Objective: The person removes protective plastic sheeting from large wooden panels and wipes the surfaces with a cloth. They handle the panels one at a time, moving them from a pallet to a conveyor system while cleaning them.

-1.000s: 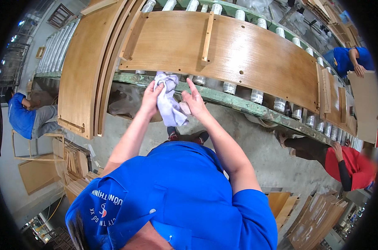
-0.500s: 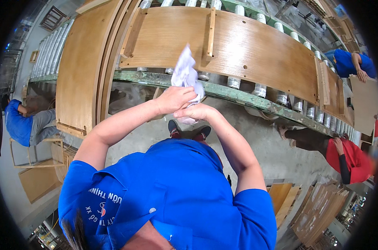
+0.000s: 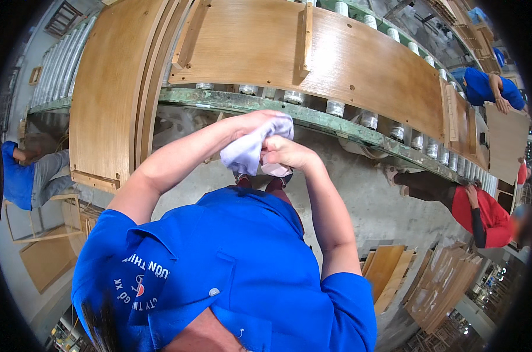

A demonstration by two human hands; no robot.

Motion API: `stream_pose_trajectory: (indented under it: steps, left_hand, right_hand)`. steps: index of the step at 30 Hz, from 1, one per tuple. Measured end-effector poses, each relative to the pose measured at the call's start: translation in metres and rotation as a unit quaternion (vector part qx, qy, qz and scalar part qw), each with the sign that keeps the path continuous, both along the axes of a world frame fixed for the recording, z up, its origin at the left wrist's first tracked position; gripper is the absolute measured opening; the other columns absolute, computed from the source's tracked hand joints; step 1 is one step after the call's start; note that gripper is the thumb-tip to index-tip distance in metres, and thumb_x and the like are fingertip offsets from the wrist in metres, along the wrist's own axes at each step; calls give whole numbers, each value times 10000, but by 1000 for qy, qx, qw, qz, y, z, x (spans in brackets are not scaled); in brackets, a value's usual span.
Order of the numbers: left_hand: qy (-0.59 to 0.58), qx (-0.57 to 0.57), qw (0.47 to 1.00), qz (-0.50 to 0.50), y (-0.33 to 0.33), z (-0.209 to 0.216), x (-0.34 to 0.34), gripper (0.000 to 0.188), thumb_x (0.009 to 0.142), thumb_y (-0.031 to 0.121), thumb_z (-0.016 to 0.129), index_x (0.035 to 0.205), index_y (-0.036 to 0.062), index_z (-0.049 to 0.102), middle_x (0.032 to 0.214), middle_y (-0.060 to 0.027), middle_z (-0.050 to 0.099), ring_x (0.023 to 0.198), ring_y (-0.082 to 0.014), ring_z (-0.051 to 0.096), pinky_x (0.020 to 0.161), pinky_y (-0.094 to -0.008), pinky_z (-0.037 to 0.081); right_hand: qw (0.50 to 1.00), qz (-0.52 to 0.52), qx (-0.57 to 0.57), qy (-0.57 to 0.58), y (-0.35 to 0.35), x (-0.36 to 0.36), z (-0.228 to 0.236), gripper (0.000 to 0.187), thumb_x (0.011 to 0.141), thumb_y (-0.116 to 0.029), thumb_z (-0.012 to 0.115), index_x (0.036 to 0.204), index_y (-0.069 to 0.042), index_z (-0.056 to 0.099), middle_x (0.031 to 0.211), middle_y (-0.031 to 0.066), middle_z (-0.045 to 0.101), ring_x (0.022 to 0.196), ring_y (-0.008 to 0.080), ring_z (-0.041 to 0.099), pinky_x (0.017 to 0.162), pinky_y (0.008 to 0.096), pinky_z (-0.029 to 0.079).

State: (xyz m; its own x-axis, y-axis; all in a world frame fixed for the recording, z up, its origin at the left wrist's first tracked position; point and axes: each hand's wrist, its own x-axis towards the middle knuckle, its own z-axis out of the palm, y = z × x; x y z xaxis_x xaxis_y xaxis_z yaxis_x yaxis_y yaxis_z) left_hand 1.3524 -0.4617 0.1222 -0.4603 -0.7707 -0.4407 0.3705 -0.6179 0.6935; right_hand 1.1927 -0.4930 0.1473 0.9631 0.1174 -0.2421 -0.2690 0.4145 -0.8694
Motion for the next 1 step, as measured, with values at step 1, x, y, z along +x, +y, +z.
stream_pose_trajectory:
  steps: [1]
  left_hand:
    - [10,-10,1000,-12,-7,0,-6,151,889,141,528,1006,65,585,968,-34,608,853,-157,574,735,-297,482]
  right_hand:
    - [997,67,40,12,-18,-8,-10,574,771,-278,650,1242,-8,464,1104,111,581,905,148,556,856,278,435]
